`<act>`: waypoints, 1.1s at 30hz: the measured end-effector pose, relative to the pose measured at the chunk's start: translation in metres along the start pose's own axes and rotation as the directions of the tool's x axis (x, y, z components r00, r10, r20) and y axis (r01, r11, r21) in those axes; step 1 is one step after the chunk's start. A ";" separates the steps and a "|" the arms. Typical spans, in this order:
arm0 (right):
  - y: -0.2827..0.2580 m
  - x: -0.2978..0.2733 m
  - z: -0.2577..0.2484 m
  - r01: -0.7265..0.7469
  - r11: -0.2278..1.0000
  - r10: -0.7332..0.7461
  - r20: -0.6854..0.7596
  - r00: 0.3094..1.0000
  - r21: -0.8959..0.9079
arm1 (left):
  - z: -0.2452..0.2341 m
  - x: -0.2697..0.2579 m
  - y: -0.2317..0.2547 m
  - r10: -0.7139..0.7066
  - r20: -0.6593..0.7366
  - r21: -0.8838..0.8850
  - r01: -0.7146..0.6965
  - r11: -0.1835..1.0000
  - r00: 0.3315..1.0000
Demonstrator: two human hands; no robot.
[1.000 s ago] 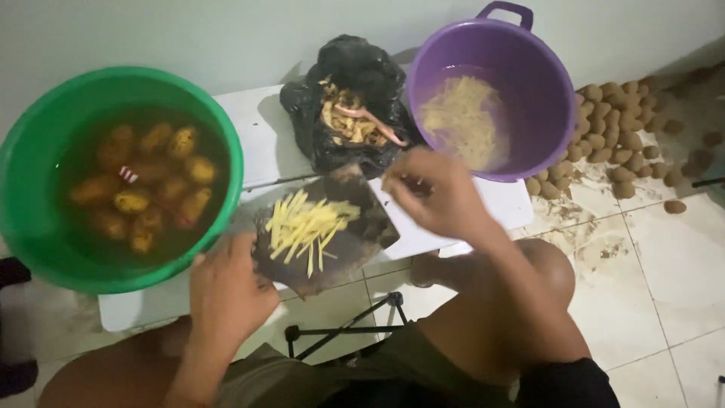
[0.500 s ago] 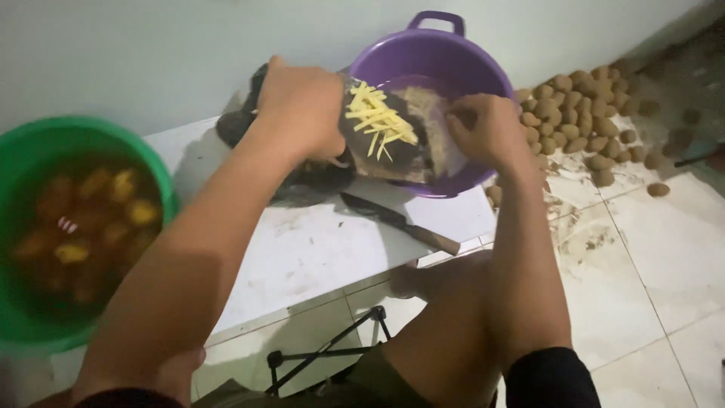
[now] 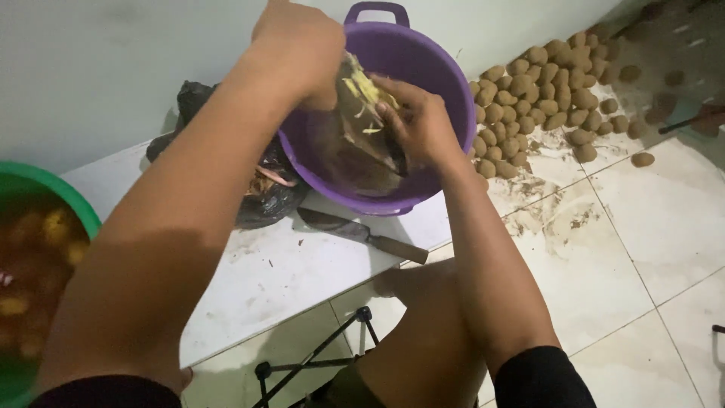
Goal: The person is julienning potatoes on a wooden board and then cleaning/peeling whole potatoes in a bowl of water.
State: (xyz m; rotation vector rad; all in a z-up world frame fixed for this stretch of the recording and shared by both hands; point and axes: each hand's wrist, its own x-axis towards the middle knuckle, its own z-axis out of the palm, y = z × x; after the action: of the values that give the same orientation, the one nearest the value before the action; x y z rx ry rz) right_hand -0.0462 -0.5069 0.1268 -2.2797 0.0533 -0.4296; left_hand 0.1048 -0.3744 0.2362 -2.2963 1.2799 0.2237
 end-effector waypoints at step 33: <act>-0.021 0.007 -0.014 -0.639 0.689 0.689 0.037 0.724 -0.343 | 0.028 -0.041 -0.023 -0.109 -0.028 0.032 0.109 0.993 0.994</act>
State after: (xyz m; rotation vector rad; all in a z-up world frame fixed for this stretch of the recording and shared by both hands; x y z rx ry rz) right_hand -0.0460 -0.5037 0.1528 -2.3821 0.9064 0.1766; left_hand 0.1038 -0.3197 0.2351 -2.3391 1.1576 0.1342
